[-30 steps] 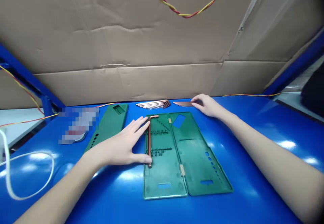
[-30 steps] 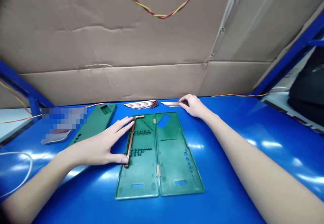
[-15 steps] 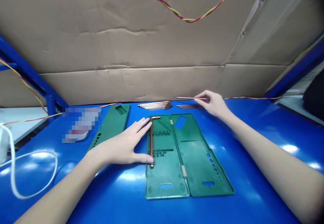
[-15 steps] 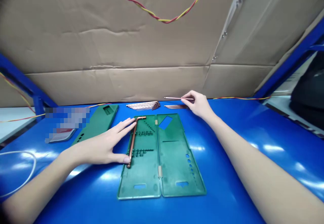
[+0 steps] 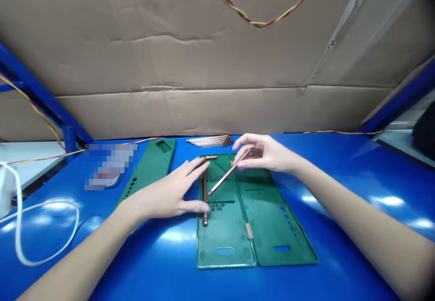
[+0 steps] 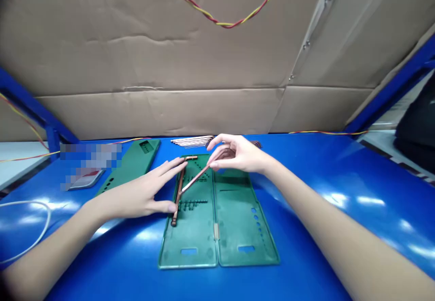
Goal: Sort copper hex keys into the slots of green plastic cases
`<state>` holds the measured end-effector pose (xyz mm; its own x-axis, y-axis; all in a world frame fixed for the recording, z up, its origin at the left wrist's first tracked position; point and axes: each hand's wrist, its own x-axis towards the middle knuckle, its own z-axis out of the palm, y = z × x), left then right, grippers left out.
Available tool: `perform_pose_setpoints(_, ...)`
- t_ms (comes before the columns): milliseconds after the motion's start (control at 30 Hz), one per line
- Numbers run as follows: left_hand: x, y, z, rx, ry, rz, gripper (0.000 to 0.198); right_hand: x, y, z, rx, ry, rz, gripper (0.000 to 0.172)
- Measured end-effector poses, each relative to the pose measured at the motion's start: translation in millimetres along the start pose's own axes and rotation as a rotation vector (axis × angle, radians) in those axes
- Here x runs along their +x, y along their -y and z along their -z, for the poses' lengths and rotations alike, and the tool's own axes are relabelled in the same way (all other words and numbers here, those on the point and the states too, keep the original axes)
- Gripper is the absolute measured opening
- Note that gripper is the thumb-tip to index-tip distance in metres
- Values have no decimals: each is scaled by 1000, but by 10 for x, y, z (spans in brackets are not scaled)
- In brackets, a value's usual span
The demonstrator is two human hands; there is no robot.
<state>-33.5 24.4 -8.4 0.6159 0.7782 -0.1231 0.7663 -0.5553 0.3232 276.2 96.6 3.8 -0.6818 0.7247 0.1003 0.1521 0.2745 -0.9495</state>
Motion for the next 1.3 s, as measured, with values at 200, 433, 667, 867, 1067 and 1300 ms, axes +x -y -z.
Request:
perform_pose_setpoints(200,-2,-38,-11,-10,2,7,93,76,-46,-241,8,146,-73,47)
perform_pose_setpoints(433,-13,-38,-31,-7,2,12,102,161,-188,-435,-5,-113,-85,61)
perform_pose_setpoints(667,-20,-37,-57,0,21,32,106,256,-244,-522,46,-214,-40,33)
perform_pose_setpoints(867,-30,-37,-48,-4,62,58,105,319,-295,-592,-276,-328,43,21)
perform_pose_setpoints(1067,-23,-69,-40,-18,80,64,106,339,-258,-669,-386,-398,126,17)
perform_pose_setpoints(1300,-19,-89,-51,-9,74,52,101,344,-340,-632,-531,-435,188,19)
